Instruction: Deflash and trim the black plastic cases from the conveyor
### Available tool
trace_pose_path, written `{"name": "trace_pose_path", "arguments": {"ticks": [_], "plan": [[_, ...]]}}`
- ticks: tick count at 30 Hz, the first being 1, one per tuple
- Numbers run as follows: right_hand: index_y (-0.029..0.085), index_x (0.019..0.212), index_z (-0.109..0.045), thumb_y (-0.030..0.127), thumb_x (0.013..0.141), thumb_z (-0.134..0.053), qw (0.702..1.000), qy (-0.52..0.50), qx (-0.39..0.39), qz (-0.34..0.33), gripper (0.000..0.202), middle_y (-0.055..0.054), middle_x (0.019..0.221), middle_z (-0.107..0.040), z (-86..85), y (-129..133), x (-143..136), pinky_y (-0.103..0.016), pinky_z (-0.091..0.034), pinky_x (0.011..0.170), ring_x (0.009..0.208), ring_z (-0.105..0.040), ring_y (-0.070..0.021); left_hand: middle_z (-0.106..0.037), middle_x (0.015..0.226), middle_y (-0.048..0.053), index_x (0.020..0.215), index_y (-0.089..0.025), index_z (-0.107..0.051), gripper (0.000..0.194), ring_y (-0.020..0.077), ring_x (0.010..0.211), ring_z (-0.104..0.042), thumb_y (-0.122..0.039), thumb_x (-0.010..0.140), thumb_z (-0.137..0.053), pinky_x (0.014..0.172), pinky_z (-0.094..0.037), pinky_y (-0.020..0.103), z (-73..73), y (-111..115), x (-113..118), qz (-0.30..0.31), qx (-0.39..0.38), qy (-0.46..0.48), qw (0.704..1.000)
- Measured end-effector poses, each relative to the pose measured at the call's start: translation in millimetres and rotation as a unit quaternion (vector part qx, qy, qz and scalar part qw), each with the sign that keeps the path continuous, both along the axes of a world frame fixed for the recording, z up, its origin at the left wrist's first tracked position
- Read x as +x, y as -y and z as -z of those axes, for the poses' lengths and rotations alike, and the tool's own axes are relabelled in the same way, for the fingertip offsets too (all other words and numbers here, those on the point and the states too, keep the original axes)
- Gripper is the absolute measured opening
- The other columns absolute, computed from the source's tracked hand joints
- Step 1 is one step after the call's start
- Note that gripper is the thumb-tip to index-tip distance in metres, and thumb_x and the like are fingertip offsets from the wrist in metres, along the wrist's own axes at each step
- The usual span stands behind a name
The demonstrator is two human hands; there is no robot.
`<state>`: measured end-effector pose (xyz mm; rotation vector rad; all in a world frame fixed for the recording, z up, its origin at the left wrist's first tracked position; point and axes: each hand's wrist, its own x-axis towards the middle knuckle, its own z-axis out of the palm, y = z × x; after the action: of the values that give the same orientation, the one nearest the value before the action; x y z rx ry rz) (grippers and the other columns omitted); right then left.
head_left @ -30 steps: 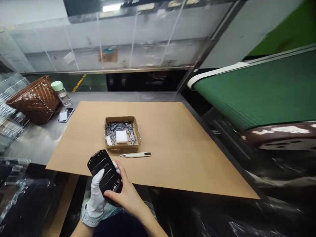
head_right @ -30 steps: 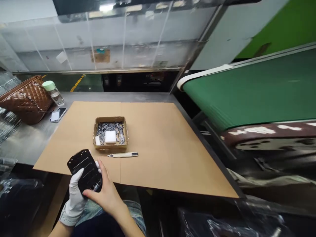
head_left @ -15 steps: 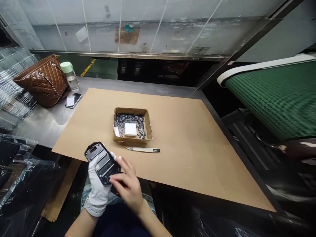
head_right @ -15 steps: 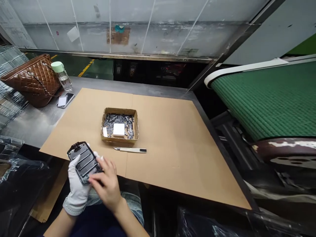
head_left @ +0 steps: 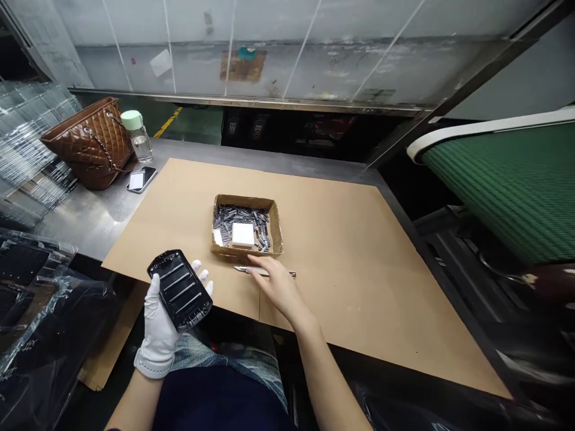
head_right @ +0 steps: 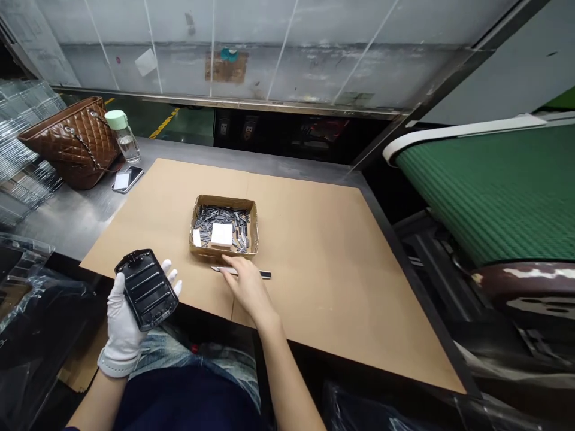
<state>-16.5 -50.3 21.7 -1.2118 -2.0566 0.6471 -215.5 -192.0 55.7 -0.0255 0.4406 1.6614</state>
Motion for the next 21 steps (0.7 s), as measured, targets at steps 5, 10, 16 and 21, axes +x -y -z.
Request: {"name": "trace_pose_path", "arguments": {"ticks": [5,10,16,21], "plan": [[0.021,0.085,-0.072,0.063,0.085,-0.046,1.000,0.003,-0.008,0.012,0.050,-0.014,0.100,-0.070,45.2,20,23,-0.059,-0.046,0.090,0.101,-0.062,-0.0337,-0.056,0.133,0.018,0.128,-0.016,-0.057,0.061,0.0344,0.123,-0.051,-0.058,0.085,-0.050,0.108,-0.033,0.056,0.1,-2,-4,-0.003,-0.009,0.033,0.999],[0.020,0.108,-0.064,0.044,0.096,-0.037,0.997,-0.058,-0.039,0.016,0.038,-0.007,0.085,-0.071,17.9,61,3,-0.033,-0.057,0.067,0.074,-0.068,-0.0189,-0.063,0.125,0.016,0.122,-0.016,-0.061,0.061,0.0321,0.116,-0.058,-0.061,0.084,-0.048,0.107,-0.036,0.054,-5.7,-2,0,-0.015,-0.035,0.031,0.999],[0.027,0.136,-0.049,0.031,0.096,-0.046,0.984,-0.123,-0.056,-0.119,0.040,-0.007,0.124,-0.064,-37.5,100,-48,-0.028,-0.057,0.087,0.111,-0.063,-0.0201,-0.068,0.116,0.012,0.116,-0.016,-0.066,0.060,0.0318,0.116,-0.057,-0.063,0.082,-0.050,0.107,-0.037,0.050,-3.9,0,21,-0.022,-0.060,-0.010,0.998],[0.028,0.138,-0.046,0.020,0.095,-0.047,0.986,-0.115,0.017,-0.123,0.044,-0.004,0.118,-0.067,-53.2,103,-70,-0.028,-0.055,0.093,0.112,-0.063,-0.0197,-0.066,0.119,0.009,0.105,-0.019,-0.071,0.055,0.0337,0.131,-0.042,-0.062,0.073,-0.062,0.113,-0.031,0.048,0.7,5,39,-0.023,-0.092,-0.004,0.995]]}}
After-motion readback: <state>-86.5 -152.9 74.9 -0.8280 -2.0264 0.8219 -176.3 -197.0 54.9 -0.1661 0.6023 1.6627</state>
